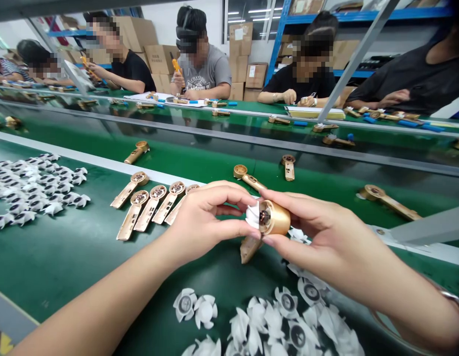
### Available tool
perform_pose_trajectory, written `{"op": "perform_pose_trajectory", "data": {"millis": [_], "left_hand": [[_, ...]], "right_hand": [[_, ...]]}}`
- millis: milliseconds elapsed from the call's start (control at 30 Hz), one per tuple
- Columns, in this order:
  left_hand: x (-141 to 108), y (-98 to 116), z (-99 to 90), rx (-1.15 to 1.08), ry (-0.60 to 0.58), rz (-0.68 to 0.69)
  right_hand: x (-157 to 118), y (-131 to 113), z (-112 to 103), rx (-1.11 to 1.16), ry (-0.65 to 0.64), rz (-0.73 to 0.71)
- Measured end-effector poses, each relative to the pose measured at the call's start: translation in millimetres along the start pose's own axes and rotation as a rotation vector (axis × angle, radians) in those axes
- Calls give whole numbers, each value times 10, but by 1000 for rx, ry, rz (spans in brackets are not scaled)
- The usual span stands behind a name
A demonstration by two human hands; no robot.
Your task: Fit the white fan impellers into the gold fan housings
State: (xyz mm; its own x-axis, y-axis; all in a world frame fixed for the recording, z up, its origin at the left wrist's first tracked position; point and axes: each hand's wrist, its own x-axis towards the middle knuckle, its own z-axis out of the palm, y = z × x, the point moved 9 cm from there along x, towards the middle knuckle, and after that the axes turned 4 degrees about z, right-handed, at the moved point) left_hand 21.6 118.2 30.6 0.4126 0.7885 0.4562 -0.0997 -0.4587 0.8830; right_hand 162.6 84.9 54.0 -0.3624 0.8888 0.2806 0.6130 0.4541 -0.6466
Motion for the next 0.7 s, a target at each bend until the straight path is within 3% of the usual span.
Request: {"op": "perform_pose_trajectory", "data": {"millis": [133, 300, 500, 700], "left_hand": [[-4, 31, -3, 18, 2, 46], [7, -19, 3, -28, 37, 9], [-42, -98, 75, -155, 89, -115], [-143, -288, 256, -388, 105, -311]], "right_hand": [[-29, 41, 14, -49, -22, -17], [-90, -45, 26, -171, -24, -177], [-185, -142, 60, -360, -32, -259], [-225, -245, 165, -405, -7, -289]]}}
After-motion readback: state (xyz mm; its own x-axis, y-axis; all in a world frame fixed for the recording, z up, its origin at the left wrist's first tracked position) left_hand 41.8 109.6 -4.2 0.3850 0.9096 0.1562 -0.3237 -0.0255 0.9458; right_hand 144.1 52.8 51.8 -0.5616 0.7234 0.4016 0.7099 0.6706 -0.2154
